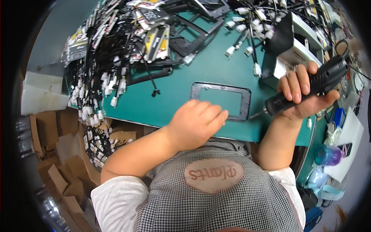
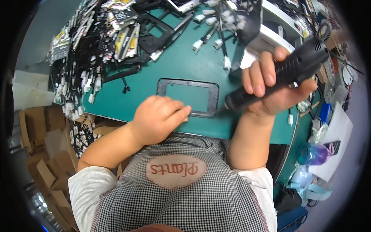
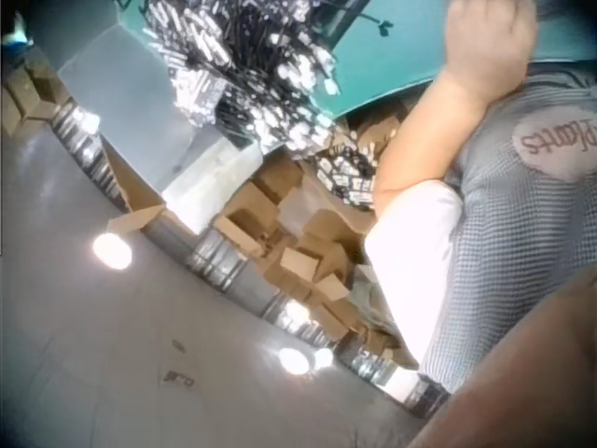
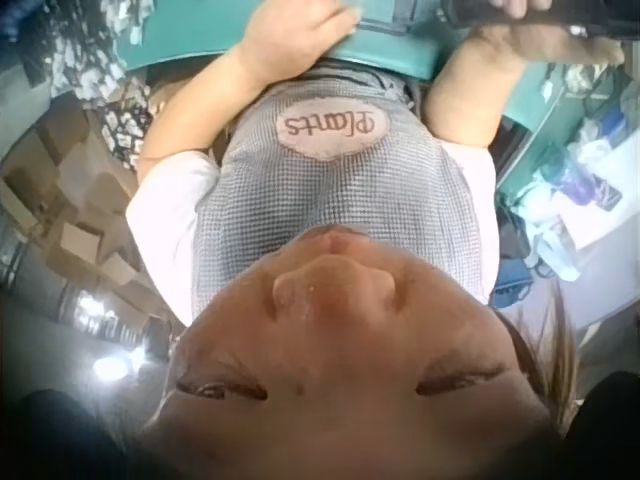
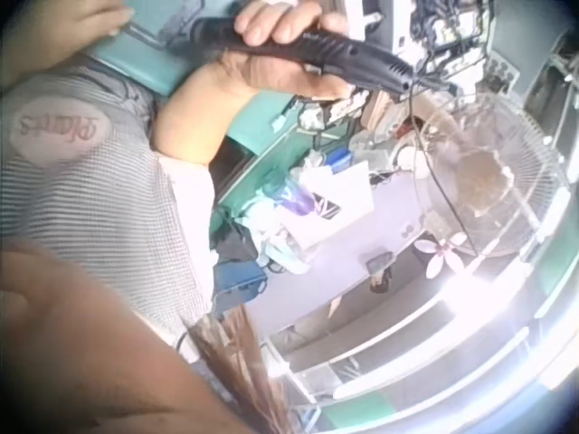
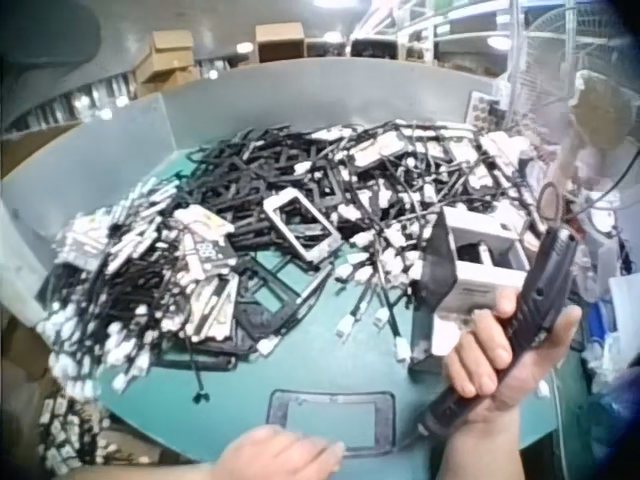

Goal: The person uses a handheld electric screwdriver to secure screws into small electronic modules placed on a green workbench. They repeatedly pick up modules from a pile, position them, drive screws, and place them back down.

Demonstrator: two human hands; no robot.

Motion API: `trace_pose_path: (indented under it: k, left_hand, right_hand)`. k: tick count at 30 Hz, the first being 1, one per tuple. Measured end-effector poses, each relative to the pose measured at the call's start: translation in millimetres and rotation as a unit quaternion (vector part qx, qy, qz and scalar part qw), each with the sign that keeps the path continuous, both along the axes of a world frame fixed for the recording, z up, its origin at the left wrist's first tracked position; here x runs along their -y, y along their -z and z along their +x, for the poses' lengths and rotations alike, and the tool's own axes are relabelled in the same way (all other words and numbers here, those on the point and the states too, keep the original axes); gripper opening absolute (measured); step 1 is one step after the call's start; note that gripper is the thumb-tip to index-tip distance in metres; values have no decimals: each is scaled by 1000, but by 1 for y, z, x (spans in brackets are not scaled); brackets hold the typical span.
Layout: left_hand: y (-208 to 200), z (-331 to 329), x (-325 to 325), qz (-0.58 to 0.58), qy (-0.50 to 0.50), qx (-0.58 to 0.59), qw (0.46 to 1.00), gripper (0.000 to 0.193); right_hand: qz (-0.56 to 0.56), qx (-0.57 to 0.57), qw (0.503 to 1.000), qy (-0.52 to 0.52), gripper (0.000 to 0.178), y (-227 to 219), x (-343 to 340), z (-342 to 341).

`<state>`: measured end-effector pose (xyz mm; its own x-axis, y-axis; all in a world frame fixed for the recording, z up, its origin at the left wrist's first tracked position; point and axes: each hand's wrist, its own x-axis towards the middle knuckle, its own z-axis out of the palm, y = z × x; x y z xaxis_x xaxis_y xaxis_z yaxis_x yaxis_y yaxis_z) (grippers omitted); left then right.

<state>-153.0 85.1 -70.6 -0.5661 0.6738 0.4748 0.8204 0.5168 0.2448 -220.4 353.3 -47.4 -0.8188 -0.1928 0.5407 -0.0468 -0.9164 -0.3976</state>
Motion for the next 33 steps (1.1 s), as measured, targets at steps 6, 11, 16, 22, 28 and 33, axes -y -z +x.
trace_pose_path:
  k: [6, 11, 16, 22, 28, 33]
  left_hand:
    - [-70, -94, 70, -43, -214, -123, 968, 37]
    - [-105, -177, 122, -232, -320, -110, 912, 48]
    - [-115, -264, 129, -401, -308, -16, 862, 66]
    - [-106, -304, 105, -531, -365, 155, 749, 94]
    - [-126, -305, 141, -383, -334, 114, 854, 62]
    - [-187, -260, 179, 1, -327, -50, 944, 38]
  right_hand:
    - [4, 20, 999, 51, 71, -5, 7, 3]
    - [18, 32, 997, 73, 71, -5, 8, 4]
    - [29, 37, 995, 91, 73, -4, 6, 4]
    - [41, 47, 992, 112, 75, -1, 7, 2]
    - [46, 39, 992, 112, 76, 0, 8, 2]
    - [49, 32, 991, 121, 77, -1, 6, 3]
